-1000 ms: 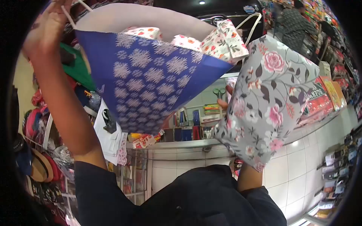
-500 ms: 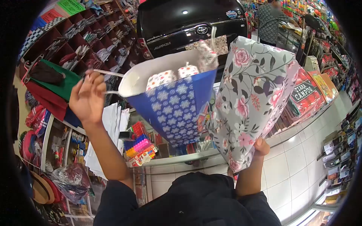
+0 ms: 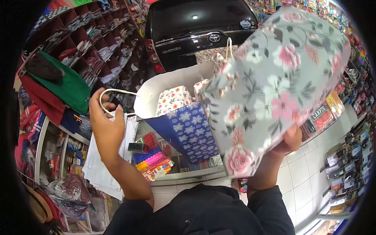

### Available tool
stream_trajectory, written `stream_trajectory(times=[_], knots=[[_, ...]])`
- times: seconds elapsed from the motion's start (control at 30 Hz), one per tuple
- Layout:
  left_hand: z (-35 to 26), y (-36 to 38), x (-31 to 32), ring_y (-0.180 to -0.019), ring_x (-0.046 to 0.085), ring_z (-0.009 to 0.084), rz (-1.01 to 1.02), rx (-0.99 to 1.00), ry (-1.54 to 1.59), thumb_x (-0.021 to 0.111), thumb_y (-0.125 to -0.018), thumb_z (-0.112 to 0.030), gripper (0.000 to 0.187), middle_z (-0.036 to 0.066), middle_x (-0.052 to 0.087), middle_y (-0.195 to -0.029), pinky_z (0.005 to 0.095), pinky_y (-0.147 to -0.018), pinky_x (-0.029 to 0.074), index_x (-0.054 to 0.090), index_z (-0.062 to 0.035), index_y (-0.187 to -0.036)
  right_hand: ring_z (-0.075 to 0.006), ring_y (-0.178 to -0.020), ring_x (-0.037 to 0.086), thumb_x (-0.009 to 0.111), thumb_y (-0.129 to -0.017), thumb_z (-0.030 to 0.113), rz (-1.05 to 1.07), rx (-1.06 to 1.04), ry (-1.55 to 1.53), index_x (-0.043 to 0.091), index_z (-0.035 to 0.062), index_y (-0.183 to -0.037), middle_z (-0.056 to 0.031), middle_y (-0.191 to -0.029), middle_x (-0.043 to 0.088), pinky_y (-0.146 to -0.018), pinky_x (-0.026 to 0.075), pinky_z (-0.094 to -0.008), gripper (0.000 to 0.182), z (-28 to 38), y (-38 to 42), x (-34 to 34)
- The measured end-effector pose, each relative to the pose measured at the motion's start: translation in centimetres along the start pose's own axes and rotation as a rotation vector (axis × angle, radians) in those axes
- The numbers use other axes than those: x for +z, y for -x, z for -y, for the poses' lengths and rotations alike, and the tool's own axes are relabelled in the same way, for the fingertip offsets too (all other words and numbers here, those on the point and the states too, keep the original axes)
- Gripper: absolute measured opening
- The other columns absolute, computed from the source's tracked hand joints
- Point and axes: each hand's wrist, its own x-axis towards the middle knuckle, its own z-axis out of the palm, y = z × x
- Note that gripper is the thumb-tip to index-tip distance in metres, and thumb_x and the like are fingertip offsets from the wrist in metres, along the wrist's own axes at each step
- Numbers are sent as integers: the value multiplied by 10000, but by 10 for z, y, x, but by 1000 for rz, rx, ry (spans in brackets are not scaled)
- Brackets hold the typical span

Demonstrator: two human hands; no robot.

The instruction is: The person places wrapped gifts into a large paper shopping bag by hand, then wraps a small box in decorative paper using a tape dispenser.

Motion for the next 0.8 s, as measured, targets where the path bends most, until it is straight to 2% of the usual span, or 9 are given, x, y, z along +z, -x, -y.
stream_trajectory(times=[0.1, 0.13, 0.17, 0.23, 0.33, 0.37, 0.57, 0.67, 0.8], knots=[[-11, 0, 8, -1420, 428, 402, -199, 334, -10, 553, -761, 102, 731, 222, 498, -1423, 465, -1173, 350, 460, -43, -1471, -321, -957, 726, 465, -914, 345, 151, 93, 18, 612, -138, -1195, -222, -1089, 715, -865, 595, -421, 578, -11, -20, -9], [-14, 2, 9, -1465, 369, 406, -149, 377, -61, 554, -754, 88, 744, 204, 485, -1460, 528, -1205, 268, 462, -50, -1479, -347, -1007, 715, 494, -884, 377, 328, 184, 54, 576, -145, -1262, -264, -1188, 684, -924, 576, -425, 650, -15, -31, 20], [-17, 5, 8, -1510, 311, 410, -99, 419, -113, 555, -747, 74, 757, 186, 471, -1497, 590, -1236, 186, 464, -57, -1487, -356, -1113, 682, 558, -850, 333, 144, 276, 528, 496, -154, -1371, -273, -1274, 644, -1008, 531, -441, 716, -11, -28, 57], [-24, 10, 11, -1534, 281, 383, 109, 473, -79, 656, -791, -57, 773, 129, 452, -1551, 783, -1153, -16, 438, -85, -1532, -296, -1087, 691, 717, -818, 202, 180, 275, 266, 521, -84, -1374, -207, -1243, 665, -962, 551, -397, 655, -34, -29, 85], [-32, 21, 17, -1547, 282, 332, 281, 605, 63, 745, -823, -248, 874, 105, 404, -1612, 807, -1106, -112, 353, -92, -1588, -223, -1048, 698, 740, -848, 198, 153, 456, 195, 550, -60, -1332, -137, -1160, 694, -946, 545, -358, 580, -60, -23, 97], [-32, 26, 24, -1501, 376, 361, 244, 640, 119, 817, -772, -282, 928, 145, 452, -1577, 725, -1157, -126, 383, -2, -1543, -212, -1040, 698, 763, -844, 193, 157, 409, 210, 556, -57, -1319, -131, -1139, 697, -944, 545, -367, 575, -67, -20, 105], [-19, 36, 42, -1154, 692, 359, 20, 577, 392, 896, -713, -408, 903, 161, 712, -1218, 697, -1203, 135, 520, 14, -1417, -224, -1183, 630, 835, -833, 312, 200, 377, 305, 468, -52, -1404, -163, -1292, 632, -1028, 492, -372, 770, -78, -11, 115], [-9, 49, 46, -1091, 699, 261, -28, 332, 673, 948, -668, -400, 906, 171, 709, -1155, 441, -1051, 498, 554, 109, -1306, -278, -1336, 532, 799, -842, 522, 286, 408, 206, 302, -35, -1528, -183, -1466, 510, -1113, 428, -415, 1015, -86, -17, 98], [-29, 37, 33, -1017, 687, 232, -38, 199, 1169, 908, -708, -279, 726, 145, 680, -1169, 343, -895, 552, 581, 97, -1236, -292, -1354, 533, 745, -917, 462, 367, 452, 113, 310, -29, -1534, -172, -1479, 515, -1116, 447, -433, 900, -85, -20, 97]])
